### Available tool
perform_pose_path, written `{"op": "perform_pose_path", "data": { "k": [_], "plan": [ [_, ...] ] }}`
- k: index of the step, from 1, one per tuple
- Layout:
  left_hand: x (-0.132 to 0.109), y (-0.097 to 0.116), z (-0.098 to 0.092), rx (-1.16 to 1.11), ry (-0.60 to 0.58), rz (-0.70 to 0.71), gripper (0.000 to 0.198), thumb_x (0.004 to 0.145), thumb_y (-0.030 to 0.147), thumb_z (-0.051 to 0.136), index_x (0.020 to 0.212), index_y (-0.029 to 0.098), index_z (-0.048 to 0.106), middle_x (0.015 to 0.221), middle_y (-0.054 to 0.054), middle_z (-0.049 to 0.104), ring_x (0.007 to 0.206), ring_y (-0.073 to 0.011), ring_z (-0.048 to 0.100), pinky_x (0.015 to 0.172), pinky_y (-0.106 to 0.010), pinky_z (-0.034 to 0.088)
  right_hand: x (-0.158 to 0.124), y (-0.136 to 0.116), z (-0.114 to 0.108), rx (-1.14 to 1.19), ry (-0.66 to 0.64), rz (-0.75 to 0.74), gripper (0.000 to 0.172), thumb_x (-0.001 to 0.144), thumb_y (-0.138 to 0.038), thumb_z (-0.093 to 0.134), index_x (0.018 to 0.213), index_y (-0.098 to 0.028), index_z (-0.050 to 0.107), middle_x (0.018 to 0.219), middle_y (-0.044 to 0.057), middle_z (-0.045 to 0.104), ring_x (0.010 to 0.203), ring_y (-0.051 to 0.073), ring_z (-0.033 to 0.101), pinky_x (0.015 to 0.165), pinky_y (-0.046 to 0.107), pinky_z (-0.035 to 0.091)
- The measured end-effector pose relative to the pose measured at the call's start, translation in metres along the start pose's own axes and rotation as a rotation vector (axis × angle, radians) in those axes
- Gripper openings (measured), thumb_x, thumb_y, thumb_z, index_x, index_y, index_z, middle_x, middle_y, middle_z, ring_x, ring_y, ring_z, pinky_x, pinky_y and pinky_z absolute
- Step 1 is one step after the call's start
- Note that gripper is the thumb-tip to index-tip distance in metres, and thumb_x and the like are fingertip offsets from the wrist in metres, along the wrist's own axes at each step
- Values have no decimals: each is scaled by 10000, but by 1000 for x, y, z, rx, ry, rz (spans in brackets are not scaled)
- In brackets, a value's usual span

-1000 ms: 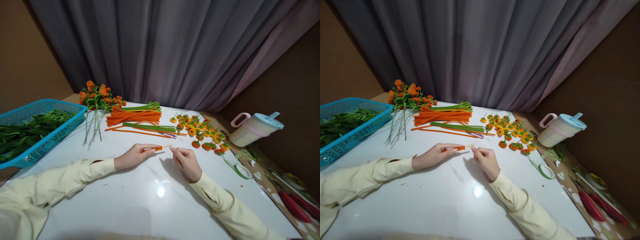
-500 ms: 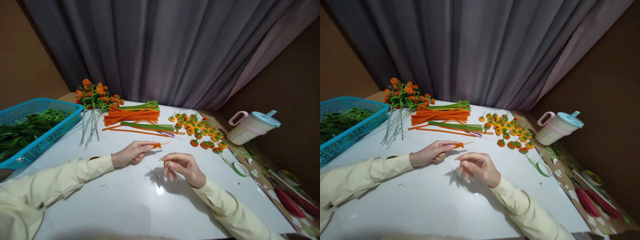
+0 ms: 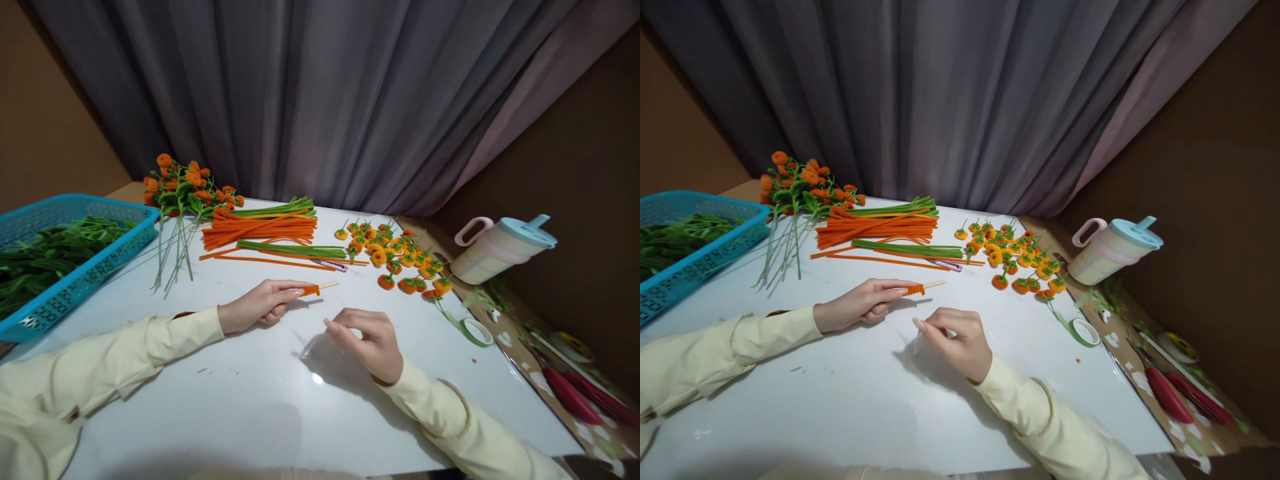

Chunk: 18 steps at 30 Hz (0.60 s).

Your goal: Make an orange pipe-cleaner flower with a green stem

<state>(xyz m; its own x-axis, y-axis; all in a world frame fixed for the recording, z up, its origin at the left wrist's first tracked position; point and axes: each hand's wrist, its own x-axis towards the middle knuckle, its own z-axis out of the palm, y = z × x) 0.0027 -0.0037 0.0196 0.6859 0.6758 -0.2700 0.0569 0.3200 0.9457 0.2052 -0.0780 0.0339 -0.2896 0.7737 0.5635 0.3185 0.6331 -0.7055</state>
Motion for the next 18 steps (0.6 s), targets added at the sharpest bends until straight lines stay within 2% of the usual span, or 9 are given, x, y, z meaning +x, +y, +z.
{"op": "perform_pose_path", "data": {
  "k": [3, 5, 7, 12, 18],
  "plan": [
    [2, 0, -4, -56, -38, -40, 473, 832, 372, 562, 1259, 175, 508, 458, 124, 152, 390, -35, 84, 364, -174, 82, 0, 9, -4, -305, 110, -263, 128, 819, -77, 544, 853, -157, 638, 744, 76, 671, 694, 164, 595, 635, 295, 473],
    [2, 1, -7, -88, -77, -83, 452, 830, 348, 569, 1245, 175, 518, 444, 126, 158, 378, -33, 76, 358, -175, 76, 1, 17, -8, -444, 99, -318, 276, 812, -56, 538, 1066, -154, 583, 954, 113, 670, 922, 211, 584, 773, 361, 458],
    [2, 1, -7, -118, -129, -129, 438, 828, 329, 573, 1233, 170, 526, 423, 129, 166, 363, -33, 72, 351, -177, 72, 3, 25, -10, -567, 35, -323, 344, 831, -53, 507, 1158, -158, 526, 1054, 112, 650, 1061, 233, 536, 842, 401, 408],
    [-1, 1, -4, -158, -204, -217, 449, 816, 313, 590, 1232, 159, 522, 389, 134, 193, 348, -33, 73, 345, -175, 68, 5, 35, -7, -685, -66, -367, 152, 890, -145, 496, 1021, -167, 569, 935, 60, 689, 997, 218, 571, 828, 379, 359],
    [-5, 1, -1, -122, -234, -221, 451, 816, 322, 586, 1229, 153, 519, 395, 136, 192, 356, -32, 70, 348, -181, 69, 4, 33, -5, -538, -87, -354, 106, 900, -158, 494, 939, -155, 592, 836, 51, 688, 892, 186, 596, 792, 359, 358]
  ]
}}
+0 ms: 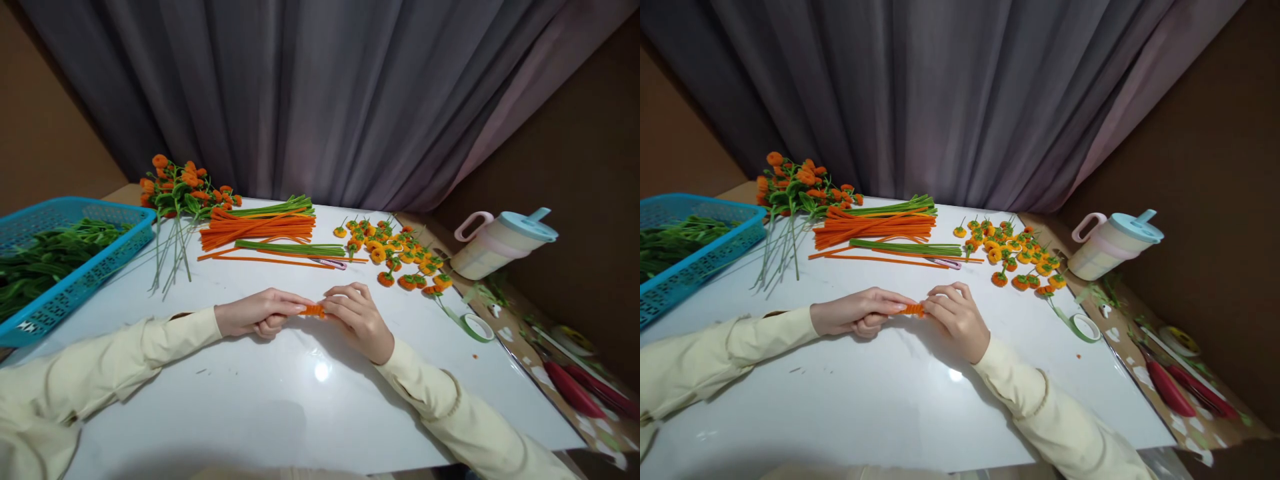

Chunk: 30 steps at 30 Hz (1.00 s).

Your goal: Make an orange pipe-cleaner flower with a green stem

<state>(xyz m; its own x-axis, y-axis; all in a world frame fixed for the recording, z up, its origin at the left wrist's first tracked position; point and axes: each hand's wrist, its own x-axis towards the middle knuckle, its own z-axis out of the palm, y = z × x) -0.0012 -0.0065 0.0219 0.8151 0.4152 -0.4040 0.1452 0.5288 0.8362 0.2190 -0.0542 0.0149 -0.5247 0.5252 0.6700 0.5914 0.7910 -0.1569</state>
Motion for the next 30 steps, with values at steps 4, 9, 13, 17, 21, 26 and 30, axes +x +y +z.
{"op": "perform_pose_path", "data": {
  "k": [4, 9, 13, 17, 21, 26, 30],
  "plan": [
    [-1, -1, 1, 69, -23, 29, 460, 813, 349, 586, 1226, 155, 526, 423, 131, 179, 373, -31, 81, 356, -177, 85, 2, -3, -3, 207, -64, 156, 145, 888, -255, 530, 834, -168, 633, 754, 45, 673, 793, 167, 599, 766, 344, 387],
    [-3, -2, 7, 217, 44, 116, 455, 825, 395, 553, 1203, 141, 540, 421, 124, 205, 373, -40, 128, 368, -182, 121, 3, -6, -3, 374, -99, 405, 200, 841, -338, 588, 753, -172, 657, 730, 58, 667, 704, 162, 595, 711, 317, 433],
    [-4, -2, 14, 452, 149, 187, 428, 841, 444, 504, 1149, 155, 570, 426, 102, 256, 387, -59, 215, 382, -194, 166, 4, -7, -2, 497, -151, 557, 211, 799, -362, 622, 727, -170, 671, 720, 59, 663, 686, 162, 592, 673, 289, 452],
    [-3, -3, 17, 664, 246, 304, 351, 854, 416, 484, 1086, 178, 599, 568, 42, 484, 494, -80, 391, 461, -187, 288, 6, -8, -4, 677, -185, 790, 250, 717, -401, 682, 712, -151, 675, 724, 56, 657, 659, 156, 587, 624, 261, 453],
    [-2, -5, 18, 775, 276, 458, 305, 861, 349, 491, 1092, 187, 605, 1045, -52, 623, 859, -136, 531, 728, -206, 384, 9, -8, -6, 850, -185, 974, 266, 607, -392, 759, 662, -145, 676, 602, 12, 631, 556, 121, 541, 575, 241, 434],
    [-4, -11, 18, 952, 312, 455, 348, 889, 372, 438, 1150, 208, 601, 677, 10, 616, 487, -71, 383, 509, -188, 305, 9, -9, -7, 965, -167, 1076, 258, 543, -362, 788, 620, -134, 693, 545, 8, 621, 521, 108, 514, 538, 235, 413],
    [-5, -20, 15, 1155, 249, 549, 366, 915, 326, 387, 1222, 228, 561, 623, 2, 616, 429, -74, 338, 496, -197, 302, 9, -9, -4, 977, -186, 1151, 241, 489, -313, 806, 581, -126, 686, 503, -1, 601, 493, 94, 487, 514, 228, 393]
  ]
}}
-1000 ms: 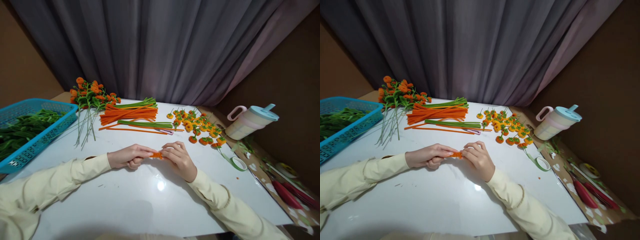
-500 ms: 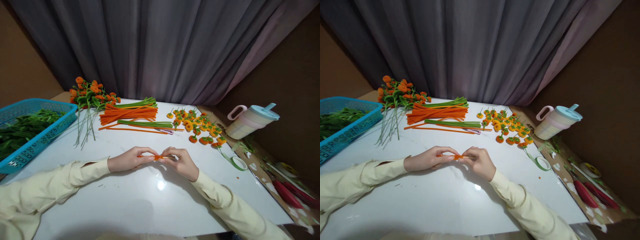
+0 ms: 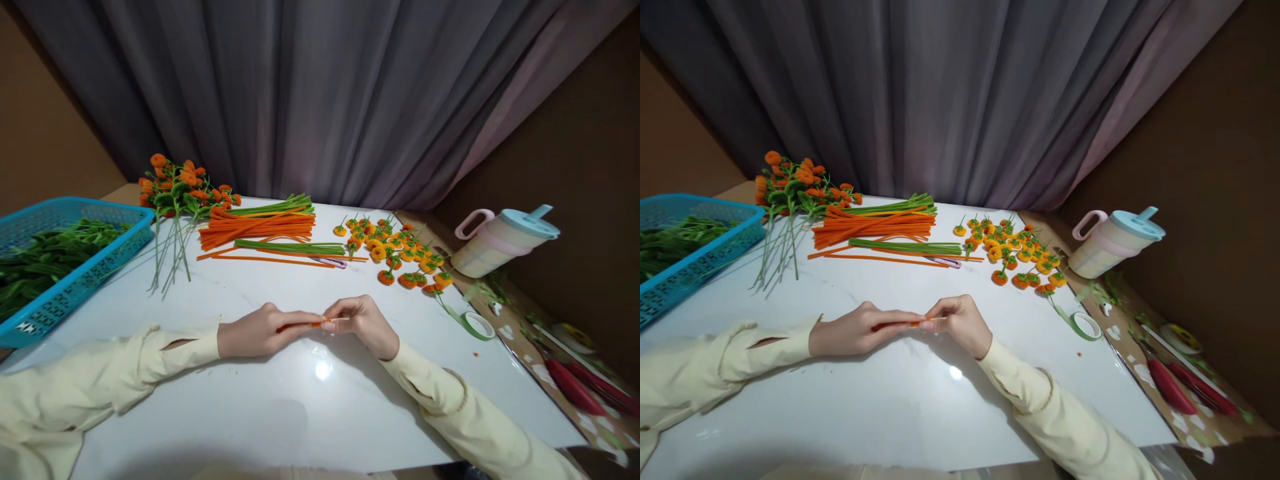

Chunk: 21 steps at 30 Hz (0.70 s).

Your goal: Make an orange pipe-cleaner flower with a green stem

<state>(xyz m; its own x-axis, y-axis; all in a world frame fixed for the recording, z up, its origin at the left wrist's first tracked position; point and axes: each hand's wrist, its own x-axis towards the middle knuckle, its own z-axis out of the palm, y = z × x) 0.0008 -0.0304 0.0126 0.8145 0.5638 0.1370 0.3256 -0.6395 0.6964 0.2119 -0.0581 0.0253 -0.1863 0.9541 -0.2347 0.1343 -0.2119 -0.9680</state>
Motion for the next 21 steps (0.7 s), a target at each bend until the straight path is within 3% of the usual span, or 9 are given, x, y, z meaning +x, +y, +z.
{"op": "perform_pose_path", "data": {
  "k": [4, 10, 15, 18, 21],
  "plan": [
    [-2, -2, 3, 97, 29, 36, 396, 917, 312, 365, 1267, 201, 515, 692, -32, 656, 431, -92, 407, 490, -208, 307, 1, 0, 0, 3, -26, 11, 261, 510, -340, 797, 604, -126, 680, 535, 6, 622, 497, 99, 506, 511, 230, 403],
    [-1, -1, 1, 102, 55, -15, 369, 920, 318, 362, 1222, 192, 532, 693, -21, 634, 427, -93, 433, 486, -207, 289, 1, -3, -3, -143, -79, -110, 281, 641, -412, 718, 696, -138, 685, 658, 39, 677, 629, 145, 592, 641, 271, 470],
    [-1, 1, 1, 138, 54, -46, 340, 913, 332, 375, 1144, 194, 582, 607, 3, 564, 451, -100, 422, 509, -213, 280, 3, 5, -2, -235, -17, -193, 214, 694, -352, 671, 674, -140, 656, 618, 31, 656, 572, 131, 567, 558, 242, 451],
    [2, 6, -2, -27, 19, -117, 311, 904, 357, 390, 1078, 204, 597, 656, 6, 553, 509, -94, 421, 534, -209, 301, 4, 8, -1, -260, 22, -257, 172, 696, -315, 664, 657, -149, 649, 608, 25, 653, 548, 125, 553, 531, 232, 439],
    [6, 13, -8, -391, -136, -298, 326, 878, 452, 419, 991, 187, 573, 583, 48, 444, 451, -71, 331, 451, -200, 264, 1, 7, 0, -335, 50, -372, 121, 709, -257, 649, 640, -157, 646, 614, 24, 653, 549, 125, 553, 532, 230, 437]
  ]
}}
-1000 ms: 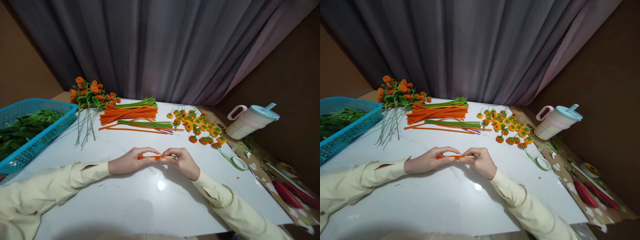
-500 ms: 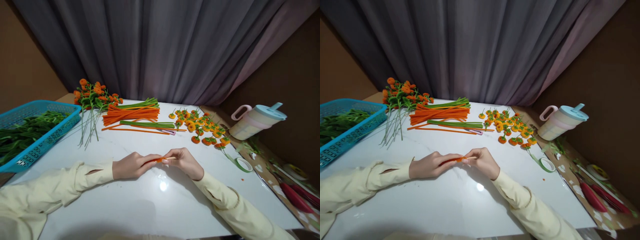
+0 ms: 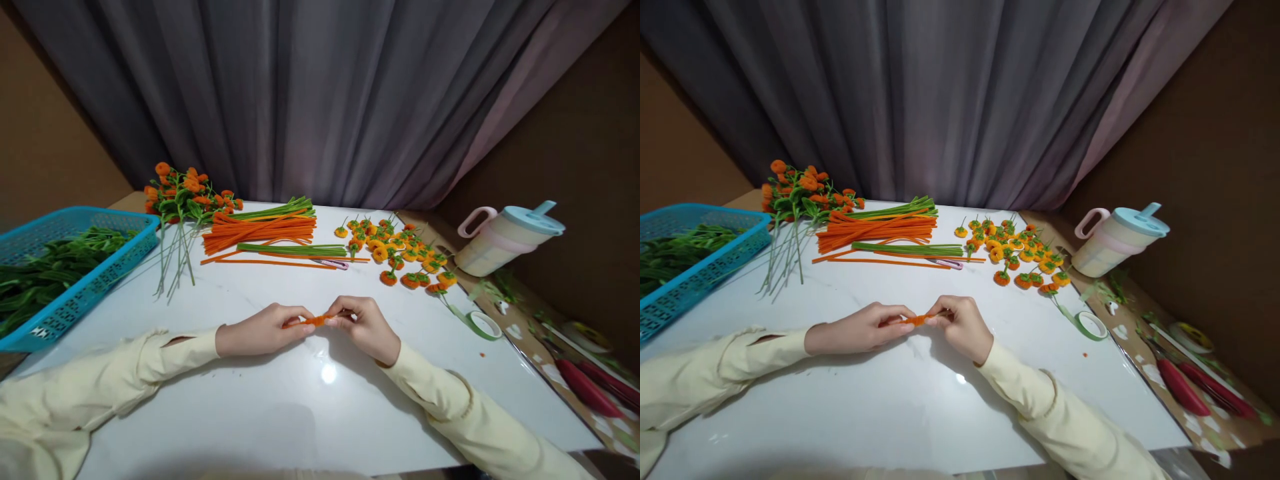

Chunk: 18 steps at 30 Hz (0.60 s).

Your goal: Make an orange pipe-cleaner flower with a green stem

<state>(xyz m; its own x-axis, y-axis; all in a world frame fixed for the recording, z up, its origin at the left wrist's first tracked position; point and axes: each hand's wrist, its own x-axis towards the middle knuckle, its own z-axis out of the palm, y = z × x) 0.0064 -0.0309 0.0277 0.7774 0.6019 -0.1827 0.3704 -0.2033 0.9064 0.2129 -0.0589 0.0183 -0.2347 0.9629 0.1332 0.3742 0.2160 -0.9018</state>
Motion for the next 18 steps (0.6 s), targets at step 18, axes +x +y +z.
{"op": "perform_pose_path", "data": {
  "k": [18],
  "plan": [
    [4, 0, 1, -621, -186, -297, 375, 788, 575, 514, 828, 213, 422, 499, 111, 252, 375, -22, 126, 341, -169, 59, 1, -2, -6, -213, -171, -260, 97, 815, -222, 578, 859, -153, 630, 782, 56, 658, 648, 126, 577, 552, 215, 431]
  ]
}}
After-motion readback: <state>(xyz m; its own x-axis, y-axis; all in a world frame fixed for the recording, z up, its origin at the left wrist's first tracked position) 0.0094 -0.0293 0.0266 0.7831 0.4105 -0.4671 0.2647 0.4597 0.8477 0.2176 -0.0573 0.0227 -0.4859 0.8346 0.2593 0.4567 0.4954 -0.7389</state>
